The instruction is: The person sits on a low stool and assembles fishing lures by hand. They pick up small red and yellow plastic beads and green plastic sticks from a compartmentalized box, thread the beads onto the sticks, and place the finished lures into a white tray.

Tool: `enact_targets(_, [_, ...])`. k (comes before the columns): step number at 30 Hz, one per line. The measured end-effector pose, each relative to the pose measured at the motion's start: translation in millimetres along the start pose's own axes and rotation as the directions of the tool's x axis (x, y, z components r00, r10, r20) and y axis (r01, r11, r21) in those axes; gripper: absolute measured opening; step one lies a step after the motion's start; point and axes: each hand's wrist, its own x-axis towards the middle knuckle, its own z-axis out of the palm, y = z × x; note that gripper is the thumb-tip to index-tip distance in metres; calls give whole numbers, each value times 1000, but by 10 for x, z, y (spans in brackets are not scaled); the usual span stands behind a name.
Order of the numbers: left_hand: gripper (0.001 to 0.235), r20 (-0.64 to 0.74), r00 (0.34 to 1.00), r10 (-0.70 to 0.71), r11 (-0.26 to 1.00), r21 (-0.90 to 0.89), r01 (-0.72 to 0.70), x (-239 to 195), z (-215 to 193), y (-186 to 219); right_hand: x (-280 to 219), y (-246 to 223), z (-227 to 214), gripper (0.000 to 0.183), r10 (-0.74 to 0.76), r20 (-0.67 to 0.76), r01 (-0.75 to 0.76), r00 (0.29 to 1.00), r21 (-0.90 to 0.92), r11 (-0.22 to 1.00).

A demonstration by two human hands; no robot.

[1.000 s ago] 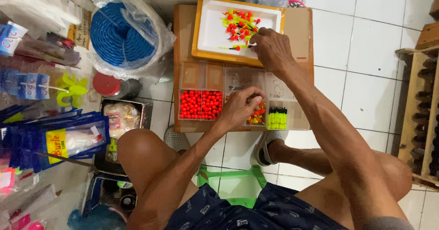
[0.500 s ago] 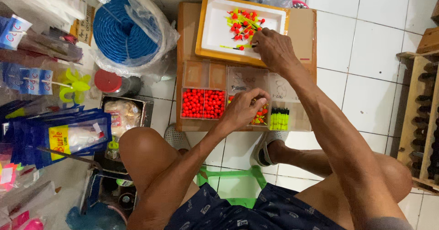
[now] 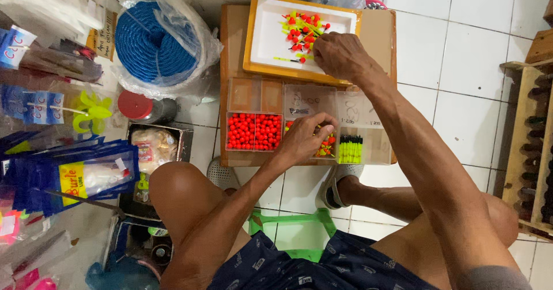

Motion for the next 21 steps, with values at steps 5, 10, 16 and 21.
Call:
enact_targets(5, [19, -6, 1000, 22, 1000, 2, -22, 4, 0, -9, 11, -33, 4, 8, -100, -102, 97, 990, -27, 995])
enact_targets(10, [19, -17, 998, 52, 999, 14, -52, 14, 25, -47, 51, -75, -8, 12, -23, -39, 24, 999, 21, 999])
enact_targets(16, [18, -1, 999, 32, 999, 28, -32, -12, -20, -6, 69, -87, -38, 23, 150, 44, -151, 988, 4, 989])
enact_targets(21, [16, 0, 996, 94, 995, 40, -94, -2, 4, -67, 34, -107, -56, 10, 175, 89, -178, 980, 26, 984])
